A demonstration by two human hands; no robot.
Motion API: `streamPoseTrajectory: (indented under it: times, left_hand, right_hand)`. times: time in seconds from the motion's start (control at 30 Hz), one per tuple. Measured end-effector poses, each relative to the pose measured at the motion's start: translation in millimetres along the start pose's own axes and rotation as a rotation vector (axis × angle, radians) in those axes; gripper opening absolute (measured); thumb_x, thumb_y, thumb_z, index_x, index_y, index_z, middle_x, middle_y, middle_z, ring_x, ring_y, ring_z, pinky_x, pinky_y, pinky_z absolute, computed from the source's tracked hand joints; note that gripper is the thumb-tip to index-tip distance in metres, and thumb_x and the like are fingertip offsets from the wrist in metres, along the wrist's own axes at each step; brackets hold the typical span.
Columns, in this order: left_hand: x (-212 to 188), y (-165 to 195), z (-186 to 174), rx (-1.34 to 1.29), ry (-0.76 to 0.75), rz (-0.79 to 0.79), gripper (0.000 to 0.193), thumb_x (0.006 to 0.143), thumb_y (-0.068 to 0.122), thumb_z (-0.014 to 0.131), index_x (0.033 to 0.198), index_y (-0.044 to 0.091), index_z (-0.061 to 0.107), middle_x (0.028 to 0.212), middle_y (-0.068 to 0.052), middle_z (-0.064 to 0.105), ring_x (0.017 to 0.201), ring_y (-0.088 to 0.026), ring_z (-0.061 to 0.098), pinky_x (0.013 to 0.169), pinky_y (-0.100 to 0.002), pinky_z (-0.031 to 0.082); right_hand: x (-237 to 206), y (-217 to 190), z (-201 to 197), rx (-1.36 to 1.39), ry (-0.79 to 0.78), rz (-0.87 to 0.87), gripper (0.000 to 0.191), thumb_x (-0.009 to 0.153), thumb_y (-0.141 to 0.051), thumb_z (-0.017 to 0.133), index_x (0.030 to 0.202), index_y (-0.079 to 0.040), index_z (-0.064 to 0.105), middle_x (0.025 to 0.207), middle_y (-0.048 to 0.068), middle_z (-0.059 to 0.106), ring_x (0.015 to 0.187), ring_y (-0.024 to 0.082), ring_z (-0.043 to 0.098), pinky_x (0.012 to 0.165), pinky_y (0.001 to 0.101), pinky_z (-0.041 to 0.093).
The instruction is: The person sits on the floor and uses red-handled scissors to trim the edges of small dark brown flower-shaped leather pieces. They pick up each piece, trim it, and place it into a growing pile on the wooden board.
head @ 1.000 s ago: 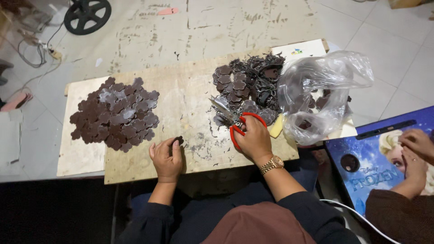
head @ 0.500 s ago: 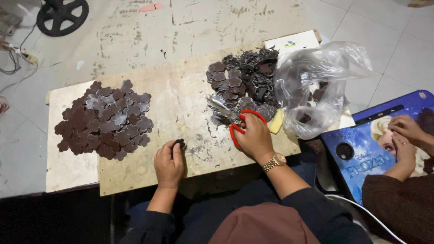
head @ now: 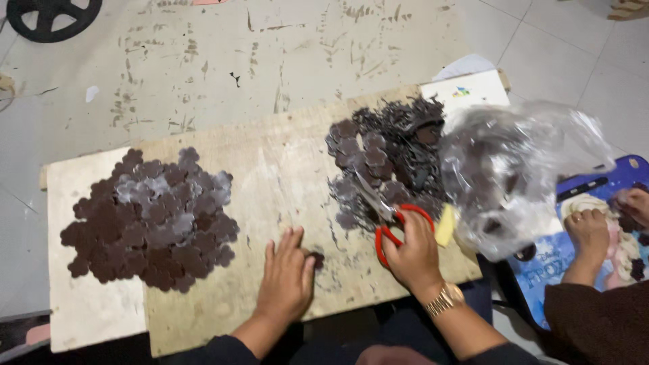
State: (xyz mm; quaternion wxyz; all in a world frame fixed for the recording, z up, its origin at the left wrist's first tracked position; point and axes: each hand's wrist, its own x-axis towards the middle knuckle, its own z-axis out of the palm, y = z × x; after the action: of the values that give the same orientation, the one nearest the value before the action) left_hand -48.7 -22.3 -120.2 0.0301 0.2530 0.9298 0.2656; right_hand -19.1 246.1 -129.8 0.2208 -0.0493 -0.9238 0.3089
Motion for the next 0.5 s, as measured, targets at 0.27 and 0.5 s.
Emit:
streamPoseTrajectory:
  times: [0.27,0.5]
  left_hand:
    - [1,-4,6,-0.050,-0.148,-0.037,0.021,0.099,0.025,0.052,0.110,0.008,0.059,0.158,-0.022,0.035,0.149,-0.039,0.023,0.116,-0.062,0.011]
    - [-5,-1,8,-0.069,-0.195,-0.101,0.019,0.099,0.025,0.053,0.110,0.011,0.060,0.158,-0.018,0.036,0.150,-0.037,0.024,0.118,-0.062,0.011]
  right_hand:
    - [12,-9,-7,-0.034,-0.133,0.123,0.054,0.072,-0.010,0.077,0.121,0.001,0.058,0.119,0.018,0.066,0.109,0.036,0.062,0.096,0.0431,0.049]
    - [11,-7,-9,-0.017,-0.147,0.140,0.052,0.073,-0.008,0.076,0.120,0.002,0.056,0.120,0.018,0.066,0.111,0.037,0.061,0.098,0.0442,0.049]
